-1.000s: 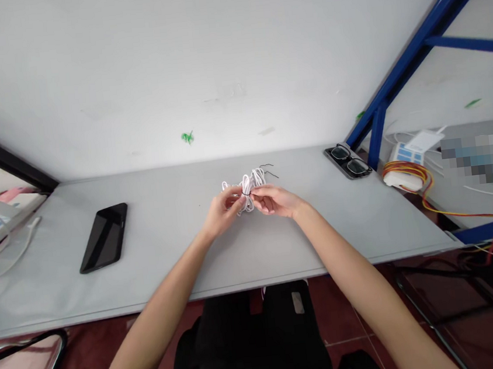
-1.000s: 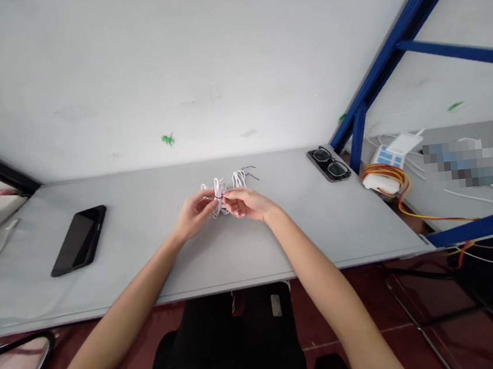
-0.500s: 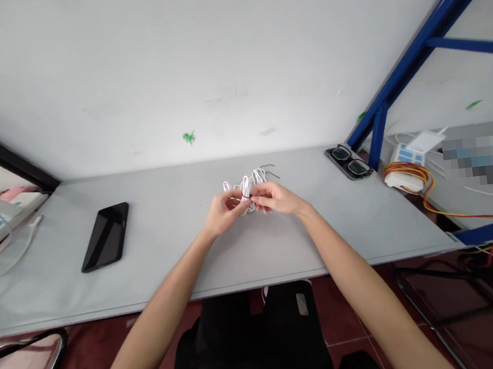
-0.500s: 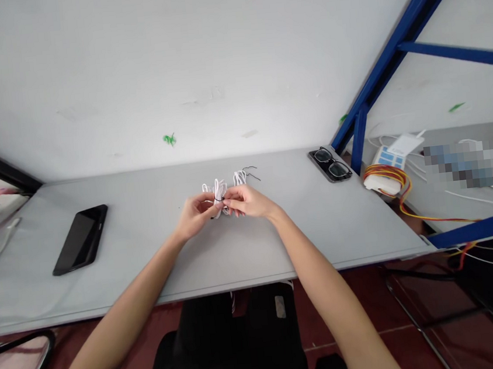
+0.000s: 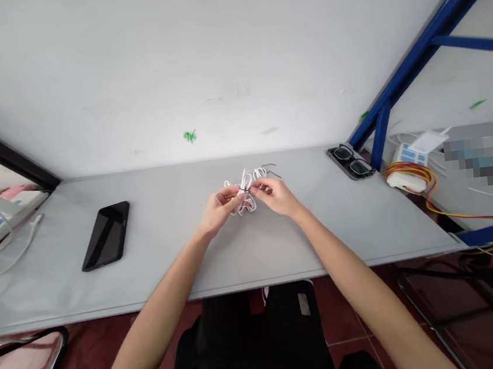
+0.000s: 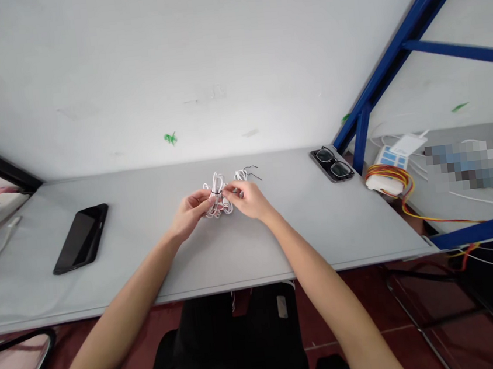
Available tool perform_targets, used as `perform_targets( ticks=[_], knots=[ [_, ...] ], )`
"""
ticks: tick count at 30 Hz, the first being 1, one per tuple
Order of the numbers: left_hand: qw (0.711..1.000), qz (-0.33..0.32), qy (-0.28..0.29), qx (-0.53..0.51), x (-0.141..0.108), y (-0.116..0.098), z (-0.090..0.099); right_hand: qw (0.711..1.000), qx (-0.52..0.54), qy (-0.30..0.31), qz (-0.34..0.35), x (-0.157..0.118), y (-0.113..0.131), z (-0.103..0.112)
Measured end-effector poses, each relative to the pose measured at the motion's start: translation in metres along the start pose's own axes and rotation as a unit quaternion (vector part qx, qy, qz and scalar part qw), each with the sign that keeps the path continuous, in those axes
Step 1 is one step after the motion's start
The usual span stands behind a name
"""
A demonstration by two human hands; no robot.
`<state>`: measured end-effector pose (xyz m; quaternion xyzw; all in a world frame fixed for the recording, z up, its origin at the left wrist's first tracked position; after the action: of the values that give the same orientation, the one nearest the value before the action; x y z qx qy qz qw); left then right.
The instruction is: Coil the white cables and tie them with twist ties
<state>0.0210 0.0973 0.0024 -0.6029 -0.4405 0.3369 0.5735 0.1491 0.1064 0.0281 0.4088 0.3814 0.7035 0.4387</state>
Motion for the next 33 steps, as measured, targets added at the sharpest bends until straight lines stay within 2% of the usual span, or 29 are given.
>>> perform_targets(
  ticks=[1, 3, 6, 9, 11, 14, 17, 19, 21, 23, 25, 27, 30, 31, 33],
  knots=[
    [1.0, -0.016, 0.003, 0.018, 0.0, -0.004, -0.001, 0.996, 0.07, 0.025, -0.043, 0.001, -0.008, -0.003],
    [0.998, -0.041, 0.018, 0.047, 0.0, -0.009, -0.004, 0.97, 0.197, 0.079, -0.122, -0.001, -0.021, -0.014],
    [0.995, -0.062, 0.033, 0.073, 0.001, -0.011, -0.007, 0.901, 0.328, 0.182, -0.218, -0.01, -0.031, -0.036],
    [0.994, -0.077, 0.031, 0.078, 0.002, -0.011, -0.006, 0.838, 0.397, 0.261, -0.269, -0.02, -0.033, -0.052],
    [0.993, -0.081, 0.024, 0.082, 0.003, -0.011, -0.004, 0.828, 0.408, 0.273, -0.27, -0.021, -0.033, -0.053],
    [0.992, -0.076, 0.015, 0.097, 0.002, -0.011, -0.004, 0.85, 0.402, 0.227, -0.254, -0.015, -0.034, -0.046],
    [0.994, -0.054, 0.014, 0.097, 0.0, -0.01, -0.005, 0.903, 0.344, 0.153, -0.207, -0.007, -0.033, -0.032],
    [0.997, -0.027, 0.014, 0.07, 0.0, -0.008, -0.005, 0.956, 0.24, 0.112, -0.128, -0.002, -0.021, -0.021],
    [1.0, 0.006, 0.018, 0.014, 0.0, -0.003, -0.006, 0.994, 0.1, 0.036, -0.026, -0.001, -0.004, -0.006],
    [0.998, 0.033, 0.022, -0.05, 0.0, 0.003, -0.007, 0.997, -0.023, -0.056, 0.055, -0.004, 0.012, 0.007],
    [0.995, 0.047, 0.022, -0.09, 0.0, 0.007, -0.007, 0.986, -0.083, -0.11, 0.093, -0.009, 0.021, 0.013],
    [0.994, 0.04, 0.019, -0.095, 0.0, 0.006, -0.006, 0.987, -0.074, -0.111, 0.088, -0.009, 0.02, 0.011],
    [0.999, 0.0, 0.002, -0.033, 0.0, -0.002, -0.002, 0.995, 0.063, -0.077, -0.002, -0.002, 0.001, 0.006],
    [1.0, -0.015, -0.006, -0.003, 0.0, -0.005, -0.001, 0.989, 0.131, -0.057, -0.043, 0.0, -0.008, 0.002],
    [0.998, -0.036, -0.02, 0.047, -0.001, -0.009, 0.002, 0.958, 0.261, -0.005, -0.119, 0.002, -0.023, -0.011]
  ],
)
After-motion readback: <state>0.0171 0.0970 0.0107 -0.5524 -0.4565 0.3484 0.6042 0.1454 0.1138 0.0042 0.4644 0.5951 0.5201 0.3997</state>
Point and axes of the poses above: each hand's wrist, its own x-axis towards the middle knuckle, its own z-axis out of the back of the hand, y = z × x, the point moved 10 cm from there along x, towards the middle knuckle, and after that the axes turned 4 degrees about -z, right-handed, at the moved point
